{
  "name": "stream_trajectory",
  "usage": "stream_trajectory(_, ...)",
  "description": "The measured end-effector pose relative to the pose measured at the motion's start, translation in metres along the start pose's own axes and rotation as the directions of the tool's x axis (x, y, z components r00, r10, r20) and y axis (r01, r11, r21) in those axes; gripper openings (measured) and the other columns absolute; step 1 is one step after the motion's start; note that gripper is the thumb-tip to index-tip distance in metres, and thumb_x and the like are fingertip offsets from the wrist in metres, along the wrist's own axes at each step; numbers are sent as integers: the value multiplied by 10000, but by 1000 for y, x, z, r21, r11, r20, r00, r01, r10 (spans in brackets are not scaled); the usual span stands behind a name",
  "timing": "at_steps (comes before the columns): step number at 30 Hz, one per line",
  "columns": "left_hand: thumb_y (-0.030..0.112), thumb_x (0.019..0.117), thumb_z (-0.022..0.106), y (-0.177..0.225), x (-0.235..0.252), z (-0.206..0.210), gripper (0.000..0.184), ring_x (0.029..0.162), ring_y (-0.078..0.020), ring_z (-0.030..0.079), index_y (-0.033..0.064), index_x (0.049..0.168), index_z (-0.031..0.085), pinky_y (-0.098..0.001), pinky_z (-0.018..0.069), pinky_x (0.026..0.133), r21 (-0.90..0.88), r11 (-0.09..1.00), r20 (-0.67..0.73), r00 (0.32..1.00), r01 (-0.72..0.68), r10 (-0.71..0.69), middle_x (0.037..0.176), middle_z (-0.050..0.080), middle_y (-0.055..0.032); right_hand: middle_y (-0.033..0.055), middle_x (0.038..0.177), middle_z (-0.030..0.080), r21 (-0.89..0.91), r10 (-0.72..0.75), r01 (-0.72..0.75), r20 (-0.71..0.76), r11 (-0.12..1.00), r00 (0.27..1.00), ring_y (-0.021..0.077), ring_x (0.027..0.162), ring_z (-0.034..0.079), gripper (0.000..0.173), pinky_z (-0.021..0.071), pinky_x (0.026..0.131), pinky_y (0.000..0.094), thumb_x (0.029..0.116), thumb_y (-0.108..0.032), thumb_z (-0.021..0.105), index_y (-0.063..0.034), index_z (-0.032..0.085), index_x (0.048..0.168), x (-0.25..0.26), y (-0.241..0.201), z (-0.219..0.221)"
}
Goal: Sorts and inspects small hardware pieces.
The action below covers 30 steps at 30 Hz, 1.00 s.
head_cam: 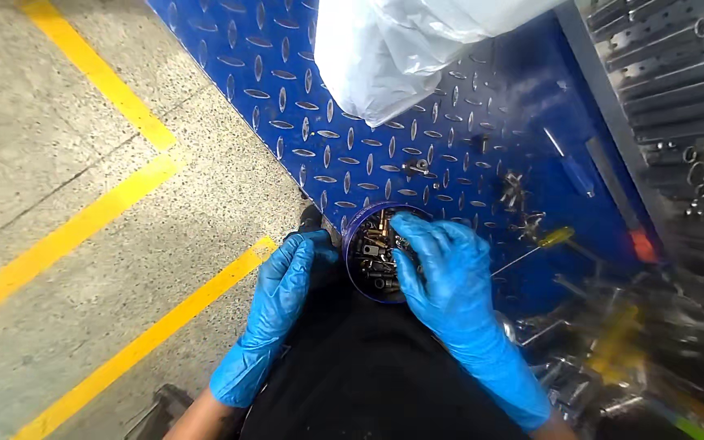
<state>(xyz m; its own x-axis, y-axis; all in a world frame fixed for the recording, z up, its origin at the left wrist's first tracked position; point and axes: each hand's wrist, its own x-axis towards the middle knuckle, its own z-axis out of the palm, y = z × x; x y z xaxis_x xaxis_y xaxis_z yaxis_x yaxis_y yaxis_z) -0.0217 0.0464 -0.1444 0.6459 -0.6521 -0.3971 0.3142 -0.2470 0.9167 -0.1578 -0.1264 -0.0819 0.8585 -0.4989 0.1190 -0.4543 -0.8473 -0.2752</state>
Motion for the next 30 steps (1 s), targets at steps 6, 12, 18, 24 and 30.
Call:
stream_trajectory(6,168,911,710,15,0,12,403,979,-176,725,111,1306,647,-345,628,825,7,981,28,980,196,-196,1125,739,-34,-68,1346,672,-157,-59,93,206,983,977,262,1152,620,300,477,870,470,961,-286,591,-301,744,1219,-22,2,4)
stream_trajectory(12,154,985,619,17,0,14,301,997,-140,726,105,1278,663,-319,618,852,61,974,20,976,217,-219,1120,750,-18,20,916,693,26,-3,2,34,1000,999,273,946,616,202,437,832,476,948,-279,641,-254,806,1061,-21,-7,3)
stream_trajectory(18,156,1003,586,14,1,15,266,932,-146,732,87,1246,671,-322,622,824,28,982,16,982,188,-188,1053,756,-34,74,805,660,-142,-32,75,284,987,958,304,802,631,158,482,686,462,888,-293,711,-142,759,881,20,-31,18)
stream_trajectory(24,225,1036,537,12,2,9,298,943,-165,738,117,1281,669,-355,633,826,48,987,65,986,152,-155,1086,756,-19,31,860,689,12,16,-21,304,1000,952,271,852,661,191,524,744,490,892,-380,713,-192,745,876,7,-12,1)
stream_trajectory(30,255,937,681,14,3,12,371,956,-119,721,168,1295,635,-310,620,809,108,973,73,975,203,-211,1111,737,21,83,934,698,-68,100,-93,104,993,990,322,894,636,322,473,769,502,972,-333,593,-215,757,1222,-9,-2,1)
